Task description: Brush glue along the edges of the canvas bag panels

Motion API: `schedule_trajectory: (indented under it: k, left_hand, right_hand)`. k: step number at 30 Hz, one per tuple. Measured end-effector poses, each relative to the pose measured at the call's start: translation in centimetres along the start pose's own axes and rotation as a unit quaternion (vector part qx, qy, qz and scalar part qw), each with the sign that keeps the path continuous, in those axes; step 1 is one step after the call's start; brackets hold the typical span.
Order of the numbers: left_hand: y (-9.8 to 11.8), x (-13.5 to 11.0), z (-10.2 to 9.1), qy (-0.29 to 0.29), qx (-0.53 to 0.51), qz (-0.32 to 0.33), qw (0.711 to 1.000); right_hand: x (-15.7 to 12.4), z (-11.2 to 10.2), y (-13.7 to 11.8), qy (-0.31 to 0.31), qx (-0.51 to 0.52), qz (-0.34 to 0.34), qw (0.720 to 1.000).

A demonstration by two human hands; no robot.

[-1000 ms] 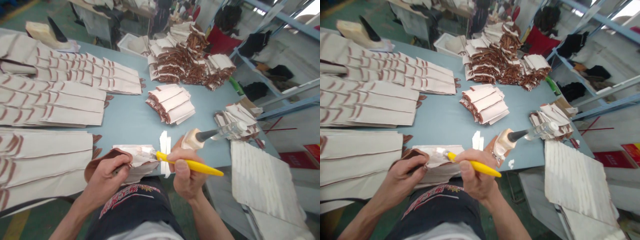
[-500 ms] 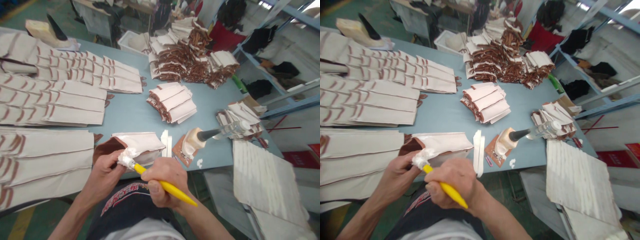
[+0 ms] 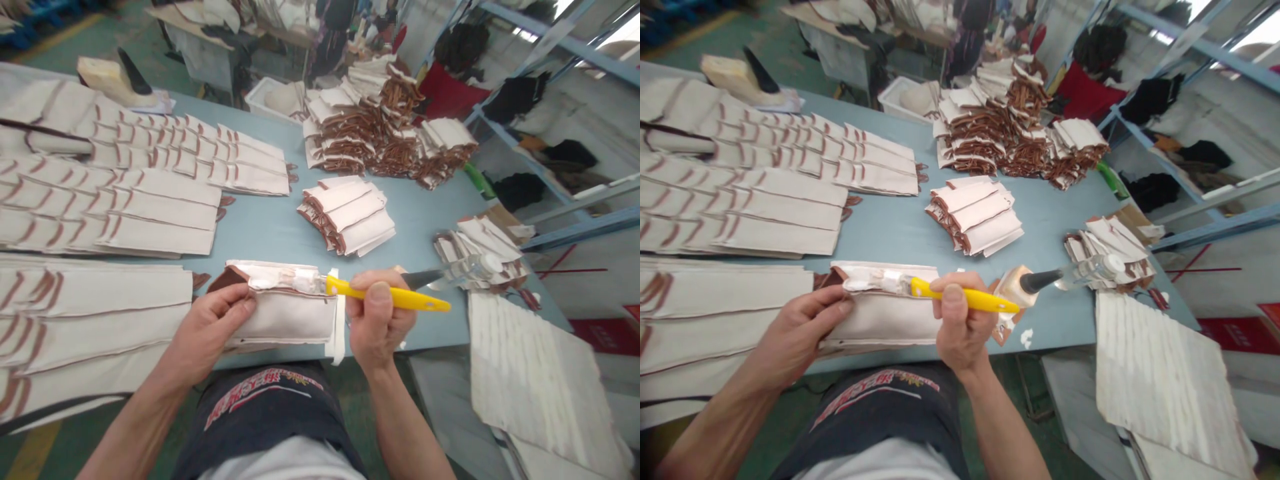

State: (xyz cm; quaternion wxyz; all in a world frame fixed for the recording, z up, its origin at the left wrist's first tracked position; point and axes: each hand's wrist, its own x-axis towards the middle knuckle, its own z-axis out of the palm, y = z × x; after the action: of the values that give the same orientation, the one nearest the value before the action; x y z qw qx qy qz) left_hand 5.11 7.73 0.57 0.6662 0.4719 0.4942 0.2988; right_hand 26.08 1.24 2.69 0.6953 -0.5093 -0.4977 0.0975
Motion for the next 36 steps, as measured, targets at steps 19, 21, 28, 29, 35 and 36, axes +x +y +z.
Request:
schedule_trajectory:
  k: [19,21,28,29,35,36]
  left_hand:
    - [1.7,0.8,0.8,-0.043,-0.172,-0.119,0.977]
    - [1.8,1.0,0.9,-0.06,-0.169,-0.118,0.977]
    - [1.7,1.5,1.1,0.004,-0.178,-0.13,0.975]
    - [1.7,1.5,1.1,0.015,-0.181,-0.135,0.974]
    - [2.1,1.6,1.3,-0.024,-0.203,-0.123,0.971]
    - [2.2,1.5,1.3,-0.031,-0.205,-0.123,0.971]
  right_hand:
    - [0.6,-0.3,1.8,-0.101,-0.059,-0.102,0.988]
    - [0.8,0.0,2.0,-0.14,-0.061,-0.109,0.982]
    - [0.8,0.9,3.4,-0.085,-0.058,-0.106,0.989]
    - [0.7,0.8,3.3,-0.075,-0.055,-0.104,0.99]
    - [0.6,1.0,3.0,-0.133,-0.032,-0.166,0.977]
    - [0.8,1.1,3.1,-0.144,-0.036,-0.171,0.974]
